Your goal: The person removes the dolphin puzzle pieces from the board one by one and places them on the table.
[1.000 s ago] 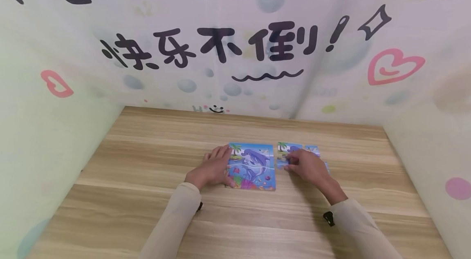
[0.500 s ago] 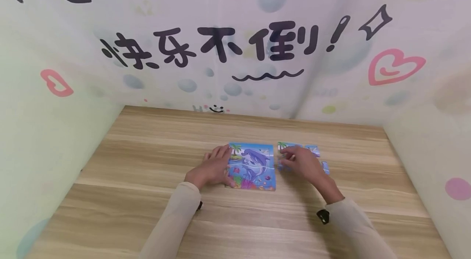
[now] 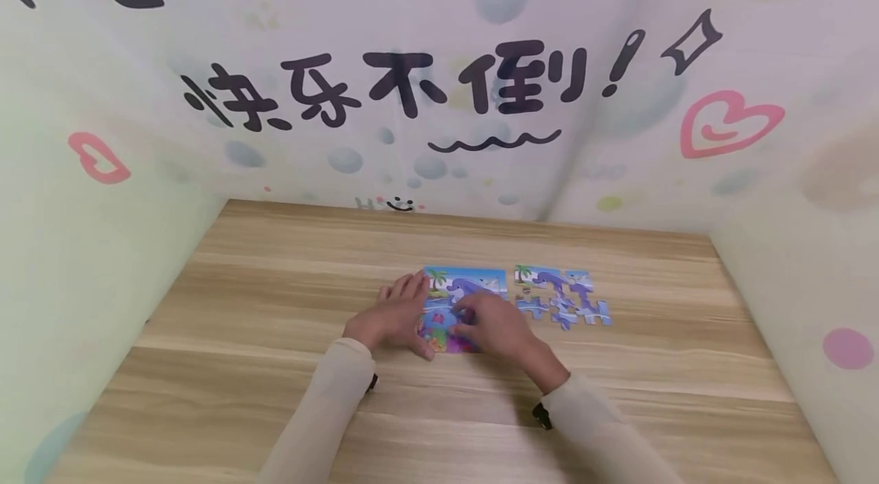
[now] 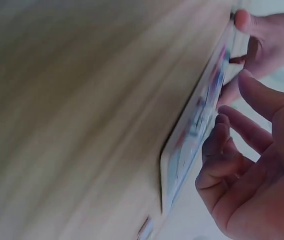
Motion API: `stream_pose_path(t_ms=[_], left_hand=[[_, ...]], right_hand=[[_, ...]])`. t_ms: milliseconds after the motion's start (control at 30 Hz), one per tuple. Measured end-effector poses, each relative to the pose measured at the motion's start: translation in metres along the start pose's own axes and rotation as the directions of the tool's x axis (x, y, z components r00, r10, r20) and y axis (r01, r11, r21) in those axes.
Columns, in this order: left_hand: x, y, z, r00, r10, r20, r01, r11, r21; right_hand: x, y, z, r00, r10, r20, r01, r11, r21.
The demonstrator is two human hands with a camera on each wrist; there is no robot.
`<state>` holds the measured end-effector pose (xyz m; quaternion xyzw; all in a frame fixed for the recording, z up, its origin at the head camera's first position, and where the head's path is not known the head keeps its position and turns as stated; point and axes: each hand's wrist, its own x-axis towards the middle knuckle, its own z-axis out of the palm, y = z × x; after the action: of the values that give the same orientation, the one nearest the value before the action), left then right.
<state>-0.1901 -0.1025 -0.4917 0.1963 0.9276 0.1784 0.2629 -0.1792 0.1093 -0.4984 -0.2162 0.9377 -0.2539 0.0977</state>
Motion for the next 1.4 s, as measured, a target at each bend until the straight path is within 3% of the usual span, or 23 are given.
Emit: stream_pose_path(t_ms=[200, 367, 567, 733, 900, 1000, 1167, 1400], left_hand=[[0.0, 0.001, 0.002, 1.0, -0.004, -0.015, 0.004, 1.0, 0.004], [0.0, 0.0, 0.002, 1.0, -0.007, -0.023, 0.007, 1.0, -0.004], [-0.001, -0.001, 0.002, 1.0, -0.006, -0.023, 0.006, 1.0, -0.015], [-0.002, -0.001, 0.001, 1.0, -0.008, -0.022, 0.008, 1.0, -0.016], [-0.002, -0.001, 0.002, 1.0, -0.005, -0.023, 0.005, 1.0, -0.024], [-0.003, 0.0, 0.002, 1.0, -0.007, -0.023, 0.006, 0.999, -0.033], [-0.004, 0.0, 0.002, 1.0, -0.012, -0.025, 0.011, 0.999, -0.039], [-0.003, 0.0, 0.002, 1.0, -0.015, -0.026, 0.014, 1.0, -0.022]], right_hand=[[0.006, -0.01, 0.011, 0.997, 0.016, 0.071, -0.014, 1.0, -0.022], [0.007, -0.015, 0.011, 0.997, -0.004, 0.078, 0.002, 1.0, 0.019], [0.007, -0.015, 0.012, 0.998, -0.036, 0.047, 0.034, 0.998, 0.049], [0.006, -0.012, 0.011, 0.999, -0.041, -0.015, 0.043, 0.984, 0.171], [0.004, 0.001, 0.004, 0.998, 0.0, -0.063, 0.021, 0.945, 0.328], [-0.001, 0.012, -0.007, 0.996, 0.053, -0.071, -0.023, 0.928, 0.371], [-0.016, 0.035, -0.022, 0.987, 0.143, -0.075, -0.104, 0.918, 0.383], [-0.041, 0.065, -0.037, 0.983, 0.17, -0.068, -0.137, 0.93, 0.34]])
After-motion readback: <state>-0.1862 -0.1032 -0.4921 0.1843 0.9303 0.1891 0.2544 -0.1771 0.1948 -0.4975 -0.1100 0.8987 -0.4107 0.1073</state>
